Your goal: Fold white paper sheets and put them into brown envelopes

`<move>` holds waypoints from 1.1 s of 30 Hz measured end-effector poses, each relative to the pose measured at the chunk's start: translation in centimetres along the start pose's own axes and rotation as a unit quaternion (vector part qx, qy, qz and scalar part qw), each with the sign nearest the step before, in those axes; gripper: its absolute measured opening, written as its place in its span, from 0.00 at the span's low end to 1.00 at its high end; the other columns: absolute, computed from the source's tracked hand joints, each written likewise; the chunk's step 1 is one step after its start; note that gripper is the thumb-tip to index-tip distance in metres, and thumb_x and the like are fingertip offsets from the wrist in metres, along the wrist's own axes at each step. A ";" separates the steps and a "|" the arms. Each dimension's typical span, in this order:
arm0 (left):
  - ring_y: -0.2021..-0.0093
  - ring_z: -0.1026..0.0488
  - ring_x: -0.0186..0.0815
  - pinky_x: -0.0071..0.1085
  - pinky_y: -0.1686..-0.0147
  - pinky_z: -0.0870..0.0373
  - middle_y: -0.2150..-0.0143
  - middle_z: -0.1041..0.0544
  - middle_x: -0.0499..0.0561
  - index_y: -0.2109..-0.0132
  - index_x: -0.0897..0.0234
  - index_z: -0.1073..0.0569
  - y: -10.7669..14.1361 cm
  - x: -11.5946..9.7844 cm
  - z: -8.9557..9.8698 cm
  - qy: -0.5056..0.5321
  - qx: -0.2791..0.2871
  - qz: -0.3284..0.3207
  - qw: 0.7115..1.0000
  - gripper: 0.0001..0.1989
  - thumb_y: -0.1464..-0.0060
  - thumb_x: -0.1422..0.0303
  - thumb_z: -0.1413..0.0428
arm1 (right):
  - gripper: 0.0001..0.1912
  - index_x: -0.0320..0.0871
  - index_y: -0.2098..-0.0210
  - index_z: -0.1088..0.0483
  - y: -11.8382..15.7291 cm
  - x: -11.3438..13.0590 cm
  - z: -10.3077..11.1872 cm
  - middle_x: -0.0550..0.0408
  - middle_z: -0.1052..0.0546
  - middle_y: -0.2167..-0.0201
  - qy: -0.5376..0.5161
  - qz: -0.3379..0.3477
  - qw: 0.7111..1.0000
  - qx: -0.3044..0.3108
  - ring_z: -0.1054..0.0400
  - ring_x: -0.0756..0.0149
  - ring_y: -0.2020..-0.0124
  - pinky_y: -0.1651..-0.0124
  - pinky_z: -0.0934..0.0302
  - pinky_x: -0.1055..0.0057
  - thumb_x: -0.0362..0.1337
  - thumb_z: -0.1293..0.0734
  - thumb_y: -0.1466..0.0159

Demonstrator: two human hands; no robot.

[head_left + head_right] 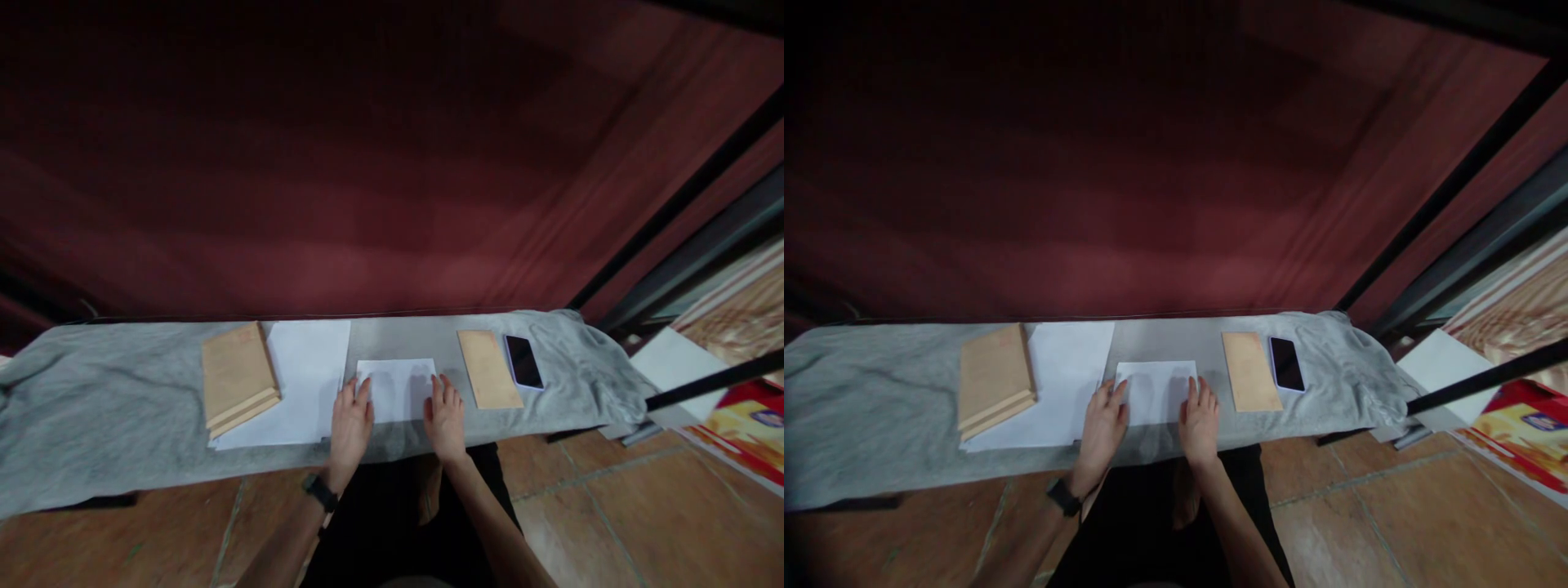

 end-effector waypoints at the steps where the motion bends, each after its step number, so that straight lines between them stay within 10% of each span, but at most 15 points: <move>1: 0.35 0.36 0.49 0.48 0.37 0.35 0.34 0.35 0.63 0.35 0.65 0.35 0.1 -1.2 -0.5 -0.019 0.006 -0.031 0.999 0.25 0.38 0.73 0.53 | 0.26 0.38 0.32 0.43 0.0 1.2 -0.3 0.38 0.36 0.35 -0.028 0.022 0.999 -0.002 0.39 0.51 0.38 0.41 0.40 0.53 0.35 0.46 0.29; 9: 0.27 0.51 0.44 0.46 0.31 0.46 0.28 0.43 0.64 0.29 0.73 0.46 1.3 -4.1 -5.7 -0.122 0.090 -0.105 0.983 0.31 0.39 0.77 0.59 | 0.27 0.37 0.33 0.40 0.9 5.8 -3.5 0.44 0.36 0.33 -0.068 0.103 0.990 0.066 0.44 0.58 0.31 0.31 0.50 0.55 0.43 0.50 0.25; 33: 0.28 0.47 0.50 0.51 0.32 0.44 0.29 0.42 0.67 0.29 0.73 0.46 2.5 -1.8 -1.9 -0.083 0.021 -0.024 0.996 0.31 0.33 0.60 0.56 | 0.29 0.35 0.31 0.45 2.2 -2.0 -2.1 0.38 0.37 0.33 0.057 0.059 0.996 0.015 0.44 0.51 0.32 0.32 0.52 0.50 0.44 0.47 0.26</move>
Point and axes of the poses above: each hand's wrist, its own y-axis away from the middle knuckle, its own z-axis out of the back of the hand, x = y × z, the point moved 8 cm from there along -y, towards the middle knuckle
